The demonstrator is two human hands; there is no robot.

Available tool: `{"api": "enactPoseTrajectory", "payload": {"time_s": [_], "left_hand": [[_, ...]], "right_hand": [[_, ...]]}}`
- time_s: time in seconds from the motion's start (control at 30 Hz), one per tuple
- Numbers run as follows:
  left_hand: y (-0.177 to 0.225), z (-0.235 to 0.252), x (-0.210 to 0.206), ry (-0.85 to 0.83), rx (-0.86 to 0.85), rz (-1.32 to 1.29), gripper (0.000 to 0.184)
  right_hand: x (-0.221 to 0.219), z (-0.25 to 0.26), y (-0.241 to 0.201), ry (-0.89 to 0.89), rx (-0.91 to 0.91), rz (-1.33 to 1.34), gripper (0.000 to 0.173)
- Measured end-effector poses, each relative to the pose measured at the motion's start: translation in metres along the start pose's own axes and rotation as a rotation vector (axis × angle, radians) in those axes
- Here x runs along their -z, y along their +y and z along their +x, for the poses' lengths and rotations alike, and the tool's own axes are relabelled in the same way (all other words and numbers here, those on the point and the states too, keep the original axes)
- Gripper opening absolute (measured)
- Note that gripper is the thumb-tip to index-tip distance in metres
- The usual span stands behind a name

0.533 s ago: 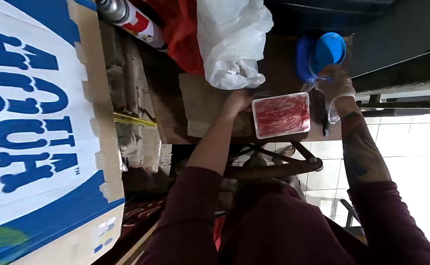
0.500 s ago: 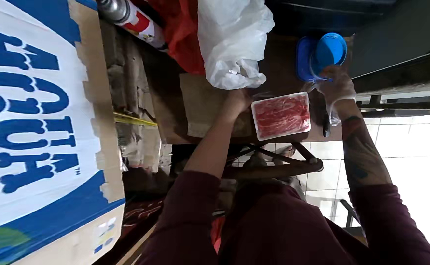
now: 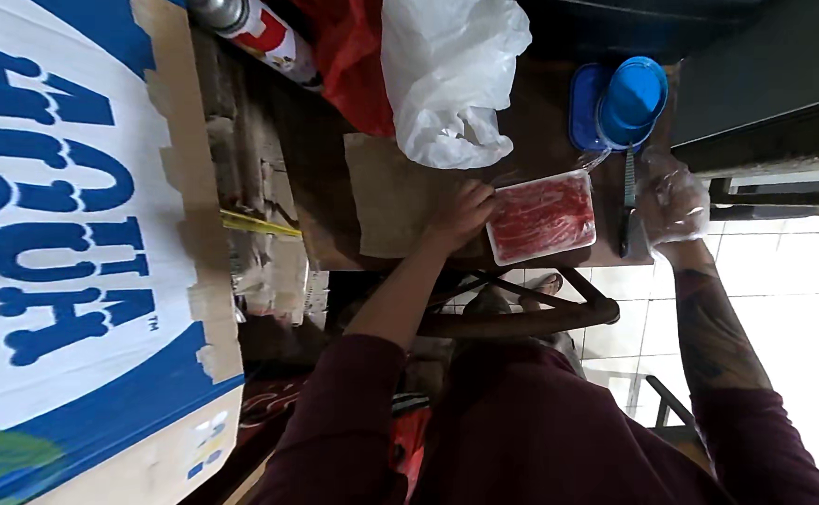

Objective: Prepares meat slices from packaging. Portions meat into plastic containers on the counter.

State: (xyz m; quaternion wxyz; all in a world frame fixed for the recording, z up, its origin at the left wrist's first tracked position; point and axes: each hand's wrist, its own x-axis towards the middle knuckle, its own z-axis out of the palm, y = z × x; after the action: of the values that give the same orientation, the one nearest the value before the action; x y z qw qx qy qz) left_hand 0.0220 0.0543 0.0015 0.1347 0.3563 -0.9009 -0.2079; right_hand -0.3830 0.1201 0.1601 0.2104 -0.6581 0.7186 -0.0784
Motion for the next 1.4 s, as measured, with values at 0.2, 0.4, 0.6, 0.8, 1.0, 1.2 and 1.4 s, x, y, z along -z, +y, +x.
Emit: {"api": "enactPoseTrajectory", "payload": {"time_s": [0.2, 0.4, 0.6, 0.8, 1.0, 1.2, 1.4], "left_hand": [[-0.020, 0.021, -0.023, 0.058, 0.432, -0.330, 0.031], [-0.013, 0.044, -0.031, 0.039, 0.391, -0.388, 0.059], [-0.026, 0.070, -0.036, -0.015, 0.463, -0.440, 0.033], [-0.030, 0.078, -0.039, -0.035, 0.600, -0.531, 0.034], [-0.031, 0.080, -0.044, 0.006, 0.675, -0.677, 0.031], [-0.033, 0.081, -0.048, -0.033, 0.734, -0.708, 0.035], [-0.028, 0.084, -0.054, 0.021, 0.732, -0.609, 0.034]], "right_hand": [[-0.019, -0.008, -0.031, -0.207, 0.242, 0.053, 0.039], [-0.136, 0.044, -0.051, -0.431, 0.513, -0.192, 0.112], [-0.176, 0.073, -0.052, -0.377, 0.490, -0.357, 0.151], [-0.190, 0.075, -0.048, -0.433, 0.421, -0.423, 0.141], [-0.176, 0.088, -0.078, -0.644, 0.412, -0.587, 0.104], [-0.166, 0.069, -0.076, -0.659, 0.438, -0.502, 0.078], [-0.168, 0.054, -0.075, -0.717, 0.458, -0.573, 0.084]]}}
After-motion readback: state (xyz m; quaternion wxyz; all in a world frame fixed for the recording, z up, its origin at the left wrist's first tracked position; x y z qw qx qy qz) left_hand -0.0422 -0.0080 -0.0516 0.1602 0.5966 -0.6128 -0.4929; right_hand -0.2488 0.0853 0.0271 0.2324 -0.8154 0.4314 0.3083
